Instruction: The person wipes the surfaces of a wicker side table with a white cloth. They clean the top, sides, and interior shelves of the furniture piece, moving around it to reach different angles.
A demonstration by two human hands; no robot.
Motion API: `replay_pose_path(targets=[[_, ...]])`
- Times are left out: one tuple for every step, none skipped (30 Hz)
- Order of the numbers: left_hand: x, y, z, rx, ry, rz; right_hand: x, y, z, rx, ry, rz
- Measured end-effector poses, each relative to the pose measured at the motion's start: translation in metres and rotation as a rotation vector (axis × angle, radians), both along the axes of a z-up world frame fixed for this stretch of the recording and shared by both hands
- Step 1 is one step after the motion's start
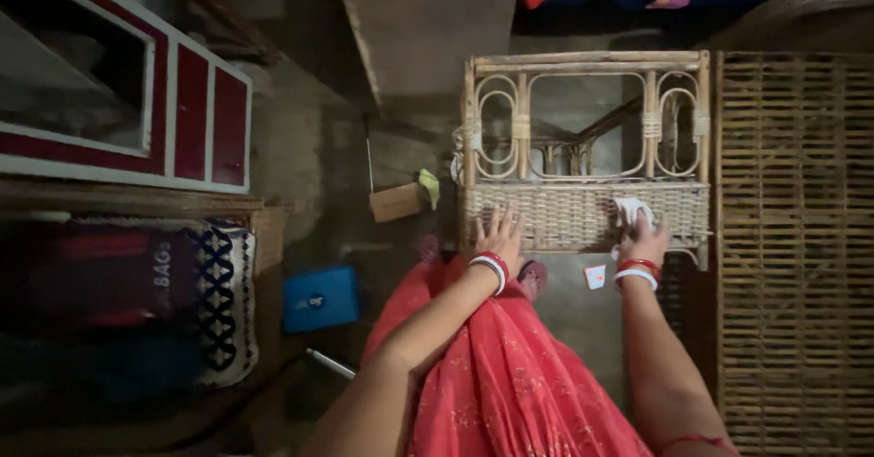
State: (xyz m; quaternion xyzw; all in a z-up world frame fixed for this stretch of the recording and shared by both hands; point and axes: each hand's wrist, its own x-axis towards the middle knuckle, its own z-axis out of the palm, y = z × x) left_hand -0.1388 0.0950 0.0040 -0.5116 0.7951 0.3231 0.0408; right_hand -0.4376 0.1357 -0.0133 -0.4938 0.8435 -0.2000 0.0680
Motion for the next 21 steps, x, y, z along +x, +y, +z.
replay_pose_path(targets=[[-0.007,0.001,0.000,-0.009,-0.008,0.016,-0.001,-0.002,-0.004,0.003,0.041,0.043],[-0.015,0.004,0.001,-0.019,-0.016,0.032,0.007,-0.005,-0.012,0.007,0.082,0.086],[-0.024,0.007,0.001,0.001,-0.011,0.057,0.020,-0.010,-0.022,0.007,0.121,0.134],[-0.033,0.011,0.002,0.020,-0.005,0.083,0.034,-0.014,-0.031,0.007,0.161,0.181],[-0.042,0.013,0.003,0.037,0.003,0.109,0.045,-0.018,-0.038,0.004,0.202,0.229],[-0.050,0.014,0.005,0.060,-0.024,0.105,0.057,-0.019,-0.043,0.024,0.107,0.366],[-0.056,0.018,0.006,0.087,-0.053,0.102,0.066,-0.017,-0.047,0.049,0.010,0.503],[-0.061,0.020,0.006,0.114,-0.081,0.099,0.067,-0.021,-0.049,0.058,0.010,0.611],[-0.063,0.024,0.004,0.084,-0.096,0.104,0.068,-0.025,-0.052,0.069,0.006,0.713],[-0.064,0.027,0.002,0.054,-0.111,0.109,0.066,-0.029,-0.053,0.079,0.003,0.816],[-0.065,0.030,0.000,0.024,-0.125,0.111,0.055,-0.030,-0.052,0.100,0.025,0.820],[-0.064,0.033,-0.002,0.001,-0.111,0.124,0.037,-0.031,-0.048,0.121,0.047,0.824],[-0.063,0.035,-0.004,-0.022,-0.095,0.136,0.016,-0.031,-0.043,0.144,0.071,0.827],[-0.065,0.038,-0.005,-0.045,-0.080,0.147,-0.008,-0.030,-0.037,0.115,0.090,0.814],[-0.068,0.039,-0.006,-0.023,-0.083,0.163,-0.033,-0.029,-0.029,0.084,0.110,0.803],[-0.070,0.039,-0.006,-0.002,-0.087,0.178,-0.060,-0.024,-0.018,0.083,0.061,0.714],[-0.071,0.038,-0.006,0.021,-0.091,0.194,-0.078,-0.018,-0.010,0.083,0.012,0.626],[-0.074,0.038,-0.006,0.024,-0.094,0.221,-0.091,-0.011,-0.004,0.096,0.018,0.548],[-0.079,0.038,-0.006,0.027,-0.098,0.244,-0.107,-0.004,0.004,0.109,0.024,0.466],[-0.084,0.038,-0.006,0.030,-0.101,0.267,-0.112,-0.002,0.006,0.137,-0.001,0.378],[-0.090,0.037,-0.006,0.062,-0.097,0.310,-0.115,-0.002,0.006,0.139,-0.008,0.323]])
